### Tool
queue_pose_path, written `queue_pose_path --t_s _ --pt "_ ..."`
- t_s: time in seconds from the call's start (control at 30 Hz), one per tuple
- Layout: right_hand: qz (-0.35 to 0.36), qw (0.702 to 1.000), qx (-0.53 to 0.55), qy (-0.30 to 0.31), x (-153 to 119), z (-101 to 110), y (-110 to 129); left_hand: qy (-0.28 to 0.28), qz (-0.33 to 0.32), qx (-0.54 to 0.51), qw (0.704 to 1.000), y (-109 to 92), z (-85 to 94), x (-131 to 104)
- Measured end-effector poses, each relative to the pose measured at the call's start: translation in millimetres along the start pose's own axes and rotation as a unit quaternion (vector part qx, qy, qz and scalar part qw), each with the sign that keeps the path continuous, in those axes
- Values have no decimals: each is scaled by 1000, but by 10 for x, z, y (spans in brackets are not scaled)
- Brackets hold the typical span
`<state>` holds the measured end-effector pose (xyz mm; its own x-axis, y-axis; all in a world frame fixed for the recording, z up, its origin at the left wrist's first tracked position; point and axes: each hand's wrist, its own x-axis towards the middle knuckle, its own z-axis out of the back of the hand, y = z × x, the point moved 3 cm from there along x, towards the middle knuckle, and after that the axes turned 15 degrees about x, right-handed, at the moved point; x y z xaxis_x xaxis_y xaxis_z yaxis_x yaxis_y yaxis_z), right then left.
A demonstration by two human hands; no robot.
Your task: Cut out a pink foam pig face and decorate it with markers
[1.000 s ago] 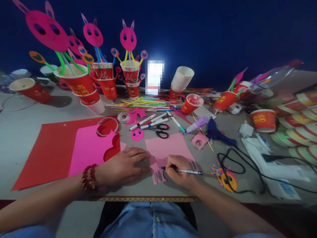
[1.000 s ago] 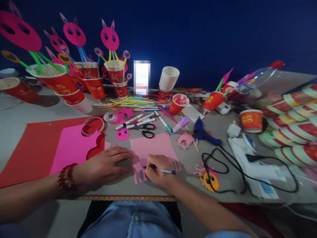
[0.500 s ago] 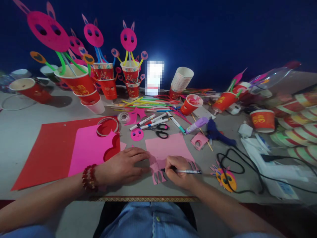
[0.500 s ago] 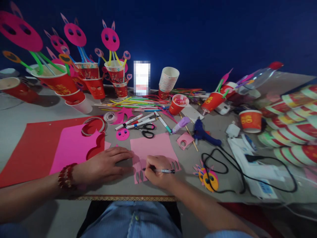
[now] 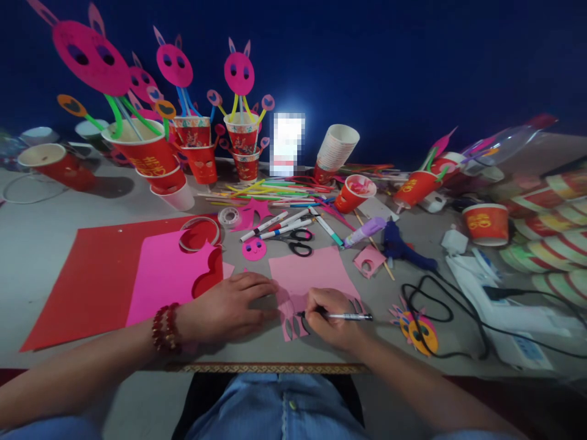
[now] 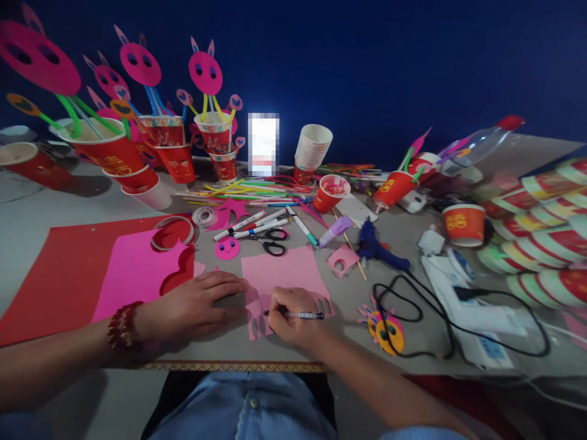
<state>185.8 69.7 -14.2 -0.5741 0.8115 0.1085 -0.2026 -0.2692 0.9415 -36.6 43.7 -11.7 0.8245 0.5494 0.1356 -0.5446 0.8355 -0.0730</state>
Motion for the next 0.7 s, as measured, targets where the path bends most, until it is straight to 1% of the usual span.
queue_pose_path --t_s 0.2,0.3,0.5,0.6,0.7 --pt "0 1000 0 1 -3 -1 -16 11 0 9 1000 -4 2 2" --pt "2 1000 2 -5 -5 8 -7 4 0 8 1000 -4 5 2" --pt "-28 994 95 -40 -40 23 -61 -6 -2 10 1000 4 1 -4" --pt "-43 991 116 -55 -53 17 -99 -9 -11 10 1000 10 2 -6" --pt "-59 985 139 -83 -56 17 -132 -13 -15 5 1000 31 9 0"
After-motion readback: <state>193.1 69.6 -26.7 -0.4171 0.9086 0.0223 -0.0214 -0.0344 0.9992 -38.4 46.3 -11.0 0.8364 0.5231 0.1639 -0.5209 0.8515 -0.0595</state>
